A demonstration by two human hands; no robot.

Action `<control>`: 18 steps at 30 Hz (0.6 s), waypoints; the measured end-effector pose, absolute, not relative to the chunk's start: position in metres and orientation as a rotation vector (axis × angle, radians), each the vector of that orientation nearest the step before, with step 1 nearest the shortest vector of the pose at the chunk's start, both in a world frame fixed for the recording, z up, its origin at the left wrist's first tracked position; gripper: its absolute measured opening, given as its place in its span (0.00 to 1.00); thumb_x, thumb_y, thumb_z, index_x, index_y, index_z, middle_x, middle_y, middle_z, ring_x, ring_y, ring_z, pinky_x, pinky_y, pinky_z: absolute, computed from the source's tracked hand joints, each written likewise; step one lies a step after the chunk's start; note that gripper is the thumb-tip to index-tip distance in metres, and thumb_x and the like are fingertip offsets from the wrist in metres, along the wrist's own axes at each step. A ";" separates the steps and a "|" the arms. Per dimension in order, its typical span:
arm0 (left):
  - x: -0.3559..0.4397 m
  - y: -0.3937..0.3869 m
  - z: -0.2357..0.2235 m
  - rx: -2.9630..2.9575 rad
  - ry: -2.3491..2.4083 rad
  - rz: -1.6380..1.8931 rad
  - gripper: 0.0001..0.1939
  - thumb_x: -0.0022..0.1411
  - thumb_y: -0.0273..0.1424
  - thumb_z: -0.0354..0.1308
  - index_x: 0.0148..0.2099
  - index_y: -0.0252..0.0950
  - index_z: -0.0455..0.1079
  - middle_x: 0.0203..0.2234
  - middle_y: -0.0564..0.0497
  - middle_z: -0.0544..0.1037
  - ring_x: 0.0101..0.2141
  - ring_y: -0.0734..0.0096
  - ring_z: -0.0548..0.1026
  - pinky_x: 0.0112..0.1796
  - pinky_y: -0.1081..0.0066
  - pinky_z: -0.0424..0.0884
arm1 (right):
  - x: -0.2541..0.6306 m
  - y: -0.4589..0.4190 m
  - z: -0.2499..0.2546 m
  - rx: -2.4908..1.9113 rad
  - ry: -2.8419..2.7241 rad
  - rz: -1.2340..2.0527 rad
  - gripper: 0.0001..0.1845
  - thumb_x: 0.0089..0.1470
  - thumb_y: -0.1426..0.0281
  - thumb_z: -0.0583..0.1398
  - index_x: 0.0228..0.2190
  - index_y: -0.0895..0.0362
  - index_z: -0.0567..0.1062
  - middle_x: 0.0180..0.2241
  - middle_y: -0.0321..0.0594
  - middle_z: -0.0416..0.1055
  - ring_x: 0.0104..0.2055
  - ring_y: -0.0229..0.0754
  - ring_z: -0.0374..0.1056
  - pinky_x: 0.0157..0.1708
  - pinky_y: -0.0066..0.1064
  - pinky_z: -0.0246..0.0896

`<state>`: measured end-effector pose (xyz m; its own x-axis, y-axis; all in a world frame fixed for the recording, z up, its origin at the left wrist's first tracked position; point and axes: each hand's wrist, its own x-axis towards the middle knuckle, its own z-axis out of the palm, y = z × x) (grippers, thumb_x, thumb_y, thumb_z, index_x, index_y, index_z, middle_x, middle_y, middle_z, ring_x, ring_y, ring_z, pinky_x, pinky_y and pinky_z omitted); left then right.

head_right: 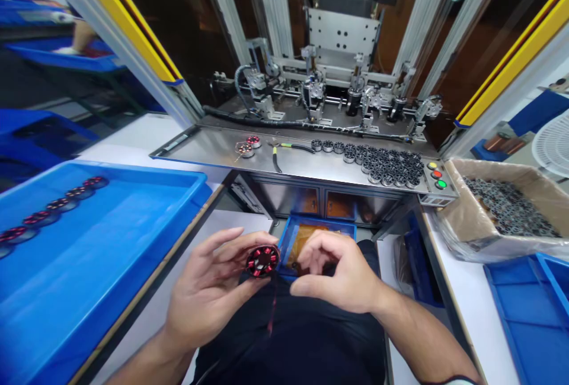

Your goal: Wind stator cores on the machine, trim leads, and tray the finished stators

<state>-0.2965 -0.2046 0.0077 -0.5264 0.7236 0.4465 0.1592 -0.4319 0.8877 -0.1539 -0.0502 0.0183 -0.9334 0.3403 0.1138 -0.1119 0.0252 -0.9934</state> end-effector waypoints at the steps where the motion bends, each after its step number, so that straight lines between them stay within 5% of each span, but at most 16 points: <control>1: -0.294 -0.204 0.007 1.286 1.404 1.997 0.36 0.56 0.14 0.64 0.61 0.49 0.64 0.47 0.51 0.82 0.46 0.69 0.81 0.46 0.75 0.78 | -0.157 -0.052 0.023 -0.247 -1.958 1.963 0.21 0.44 0.55 0.72 0.29 0.56 0.73 0.27 0.34 0.67 0.26 0.34 0.60 0.25 0.28 0.56; 8: -0.290 -0.203 0.009 1.173 1.329 1.955 0.31 0.59 0.16 0.63 0.60 0.48 0.66 0.47 0.48 0.82 0.45 0.67 0.82 0.44 0.73 0.79 | -0.168 -0.075 0.021 -0.304 -1.747 1.993 0.16 0.58 0.61 0.64 0.26 0.55 0.67 0.23 0.32 0.63 0.25 0.34 0.57 0.25 0.27 0.54; 15: -0.292 -0.195 0.008 0.779 1.068 1.828 0.17 0.57 0.25 0.68 0.49 0.41 0.77 0.46 0.45 0.82 0.36 0.68 0.83 0.37 0.74 0.81 | -0.160 -0.084 0.004 -0.373 -1.565 2.006 0.15 0.59 0.60 0.63 0.27 0.56 0.68 0.23 0.32 0.64 0.24 0.33 0.59 0.26 0.27 0.57; 18: -0.290 -0.191 0.006 0.708 1.038 1.819 0.19 0.52 0.28 0.72 0.48 0.38 0.79 0.45 0.42 0.82 0.36 0.67 0.82 0.36 0.75 0.80 | -0.158 -0.085 0.002 -0.384 -1.578 1.932 0.15 0.60 0.61 0.62 0.27 0.56 0.68 0.25 0.33 0.65 0.26 0.34 0.60 0.27 0.28 0.57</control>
